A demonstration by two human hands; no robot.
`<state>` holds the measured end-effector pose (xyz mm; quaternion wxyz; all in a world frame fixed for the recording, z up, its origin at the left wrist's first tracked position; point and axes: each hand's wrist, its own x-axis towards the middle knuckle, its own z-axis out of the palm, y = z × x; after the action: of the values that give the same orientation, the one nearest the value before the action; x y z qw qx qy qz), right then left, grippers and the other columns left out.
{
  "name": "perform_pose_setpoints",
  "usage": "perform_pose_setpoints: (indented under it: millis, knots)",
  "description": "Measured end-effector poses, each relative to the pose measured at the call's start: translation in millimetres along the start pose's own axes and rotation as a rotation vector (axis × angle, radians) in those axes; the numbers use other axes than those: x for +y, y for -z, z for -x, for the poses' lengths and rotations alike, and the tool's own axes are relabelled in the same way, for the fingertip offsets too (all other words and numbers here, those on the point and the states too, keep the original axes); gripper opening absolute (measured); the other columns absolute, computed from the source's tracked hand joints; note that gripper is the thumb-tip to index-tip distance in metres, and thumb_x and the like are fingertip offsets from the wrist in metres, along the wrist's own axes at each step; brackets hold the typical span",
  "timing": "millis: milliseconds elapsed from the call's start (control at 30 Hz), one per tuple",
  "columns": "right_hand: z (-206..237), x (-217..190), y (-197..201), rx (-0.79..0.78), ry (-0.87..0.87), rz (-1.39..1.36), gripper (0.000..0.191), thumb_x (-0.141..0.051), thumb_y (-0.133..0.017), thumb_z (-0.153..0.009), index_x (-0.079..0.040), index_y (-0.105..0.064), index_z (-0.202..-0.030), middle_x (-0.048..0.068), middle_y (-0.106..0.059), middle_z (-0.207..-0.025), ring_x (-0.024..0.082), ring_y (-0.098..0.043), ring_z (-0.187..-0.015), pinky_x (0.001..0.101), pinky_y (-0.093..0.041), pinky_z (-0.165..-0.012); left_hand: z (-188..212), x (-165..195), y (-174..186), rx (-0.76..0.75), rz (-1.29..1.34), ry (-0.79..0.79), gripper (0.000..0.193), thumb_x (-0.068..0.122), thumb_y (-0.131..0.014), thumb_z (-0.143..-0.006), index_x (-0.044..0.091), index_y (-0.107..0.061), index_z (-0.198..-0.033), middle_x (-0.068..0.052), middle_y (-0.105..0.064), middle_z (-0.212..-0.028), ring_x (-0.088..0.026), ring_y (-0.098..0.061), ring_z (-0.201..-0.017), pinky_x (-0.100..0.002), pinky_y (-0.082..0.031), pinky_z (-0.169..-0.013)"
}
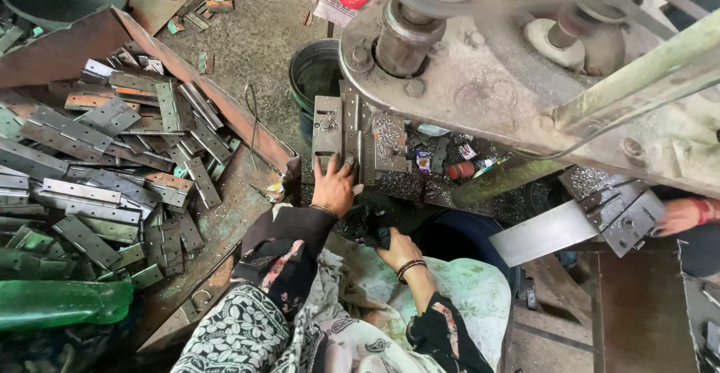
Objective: The person repeatedly picks up metal hinge pieces from a bin, places them into a press machine, and operates the lever to process them. Finished pieces are dropped into a pile on the floor. The cycle continues throughout the clip.
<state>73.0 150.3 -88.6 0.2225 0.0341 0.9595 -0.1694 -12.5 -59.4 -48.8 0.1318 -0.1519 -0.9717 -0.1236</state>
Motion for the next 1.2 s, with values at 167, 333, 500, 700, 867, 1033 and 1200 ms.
perform_pose_setpoints:
  millis: [167,333,500,700,867,1033,1200]
  knots:
    - [-6,-3,-10,0.015,-0.03,0.01,0.073,-0.03,-0.08,-0.076,-0.01,-0.05,-0.139,0.026,-0.072,-0.104,0.044,-0.071,-0.099,0.0516,-0.058,-0.086,-18,-7,-2,-0.188,-0.039,0.031,0.042,0.039,-0.055,-0.095,0.008,-0.071,-0.118,-0.006,-0.059,-0.137,-0.036,-0.033,-0.146,-0.076,-0.012,-0.115]
    - [-10,-6,-22,0.119,-0.036,-0.035,0.067,-0.028,-0.076,-0.081,-0.011,-0.05,-0.14,0.028,-0.072,-0.099,0.047,-0.07,-0.095,0.0547,-0.059,-0.08,-23,-9,-13,-0.046,-0.071,0.004,0.033,0.029,-0.053,-0.097,0.009,-0.073,-0.114,-0.007,-0.061,-0.133,-0.037,-0.035,-0.145,-0.079,-0.012,-0.115]
    - [-10,-7,-31,0.205,0.018,-0.068,0.07,-0.032,-0.078,-0.081,-0.011,-0.049,-0.142,0.029,-0.072,-0.097,0.047,-0.07,-0.092,0.0561,-0.057,-0.078,-21,-3,-16,0.06,-0.125,0.0,0.043,0.034,-0.051,-0.095,0.007,-0.073,-0.12,-0.01,-0.061,-0.132,-0.038,-0.036,-0.14,-0.075,-0.013,-0.114]
    - [-6,-9,-37,0.245,0.136,-0.136,0.084,-0.027,-0.082,-0.071,-0.004,-0.045,-0.142,0.032,-0.07,-0.094,0.049,-0.069,-0.09,0.0555,-0.058,-0.075,-21,-10,-4,-0.208,-0.114,0.045,0.042,0.038,-0.045,-0.103,0.01,-0.071,-0.121,-0.006,-0.056,-0.143,-0.035,-0.029,-0.148,-0.077,-0.006,-0.117]
    - [-6,-9,-41,0.157,0.065,-0.065,0.062,-0.033,-0.081,-0.078,-0.005,-0.058,-0.129,0.029,-0.072,-0.093,0.047,-0.071,-0.091,0.0535,-0.059,-0.079,-36,-14,-9,-0.238,-0.173,0.091,0.041,0.035,-0.042,-0.102,0.014,-0.07,-0.123,-0.003,-0.054,-0.145,-0.035,-0.027,-0.149,-0.079,-0.005,-0.114]
    - [-8,-8,-42,0.315,0.136,-0.141,0.066,-0.027,-0.076,-0.081,-0.007,-0.054,-0.139,0.032,-0.07,-0.091,0.049,-0.071,-0.089,0.0548,-0.059,-0.076,-58,-14,-9,-0.259,-0.231,0.107,0.043,0.033,-0.038,-0.106,0.013,-0.069,-0.129,-0.005,-0.056,-0.142,-0.036,-0.026,-0.15,-0.079,-0.007,-0.115]
    - [-11,-6,-41,0.232,0.074,-0.067,0.074,-0.034,-0.079,-0.081,-0.009,-0.048,-0.144,0.029,-0.072,-0.091,0.048,-0.071,-0.085,0.0559,-0.057,-0.072,-59,-15,-1,-0.32,-0.267,0.065,0.043,0.032,-0.044,-0.099,0.013,-0.067,-0.13,-0.005,-0.053,-0.146,-0.036,-0.024,-0.151,-0.08,-0.009,-0.112]
